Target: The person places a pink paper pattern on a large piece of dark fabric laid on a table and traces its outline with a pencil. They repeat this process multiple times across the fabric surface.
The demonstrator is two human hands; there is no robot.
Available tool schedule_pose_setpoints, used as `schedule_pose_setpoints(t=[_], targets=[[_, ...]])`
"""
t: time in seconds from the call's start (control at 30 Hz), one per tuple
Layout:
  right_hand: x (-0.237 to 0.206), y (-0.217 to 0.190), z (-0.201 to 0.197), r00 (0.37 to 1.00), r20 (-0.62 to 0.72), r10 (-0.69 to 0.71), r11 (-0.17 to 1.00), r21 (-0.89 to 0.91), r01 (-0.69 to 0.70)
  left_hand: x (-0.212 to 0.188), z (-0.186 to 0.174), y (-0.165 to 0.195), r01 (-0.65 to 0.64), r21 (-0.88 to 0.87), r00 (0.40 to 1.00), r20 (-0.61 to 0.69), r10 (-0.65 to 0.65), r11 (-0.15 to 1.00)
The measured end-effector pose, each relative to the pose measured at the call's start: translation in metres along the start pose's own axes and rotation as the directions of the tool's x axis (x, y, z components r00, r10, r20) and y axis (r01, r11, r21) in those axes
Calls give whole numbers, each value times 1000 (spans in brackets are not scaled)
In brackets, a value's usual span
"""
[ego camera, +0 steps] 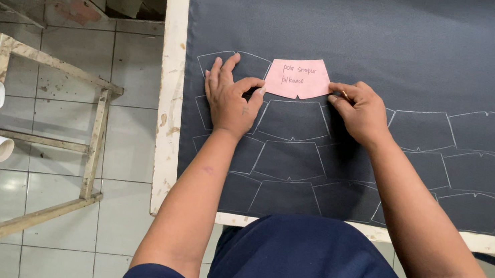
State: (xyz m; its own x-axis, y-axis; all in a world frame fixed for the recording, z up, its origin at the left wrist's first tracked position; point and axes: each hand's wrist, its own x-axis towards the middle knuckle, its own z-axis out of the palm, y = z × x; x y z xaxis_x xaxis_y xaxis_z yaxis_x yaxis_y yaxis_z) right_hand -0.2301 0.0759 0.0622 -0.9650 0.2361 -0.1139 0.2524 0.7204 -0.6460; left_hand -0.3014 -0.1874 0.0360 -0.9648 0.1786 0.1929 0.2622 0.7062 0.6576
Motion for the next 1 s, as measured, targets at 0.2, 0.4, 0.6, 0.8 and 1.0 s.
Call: schedule_pose_setpoints(t=[0.2,0.4,0.6,0.8,1.0], targets=[[-2,1,2,999,-20,-29,1000,-12,29,0,0,0,5,-5,1000,-6,-5,1000],[-3,-3,2,1000,-6,20,1000,-20,-20,0,0,1,15,1,1000,2,-15,1000],[-3,-3,2,999,-26,-23,999,-39,22,0,0,0,9,-9,1000,-1,-9,1000],[-4,-1,3,1000,-23,-21,1000,-16,21,0,2,-1,9,-14,1000,-9,-9,1000],[-4,0,3,999,-30,-43,999,3,43,1,-4,6,6,-8,1000,-15,-6,1000]])
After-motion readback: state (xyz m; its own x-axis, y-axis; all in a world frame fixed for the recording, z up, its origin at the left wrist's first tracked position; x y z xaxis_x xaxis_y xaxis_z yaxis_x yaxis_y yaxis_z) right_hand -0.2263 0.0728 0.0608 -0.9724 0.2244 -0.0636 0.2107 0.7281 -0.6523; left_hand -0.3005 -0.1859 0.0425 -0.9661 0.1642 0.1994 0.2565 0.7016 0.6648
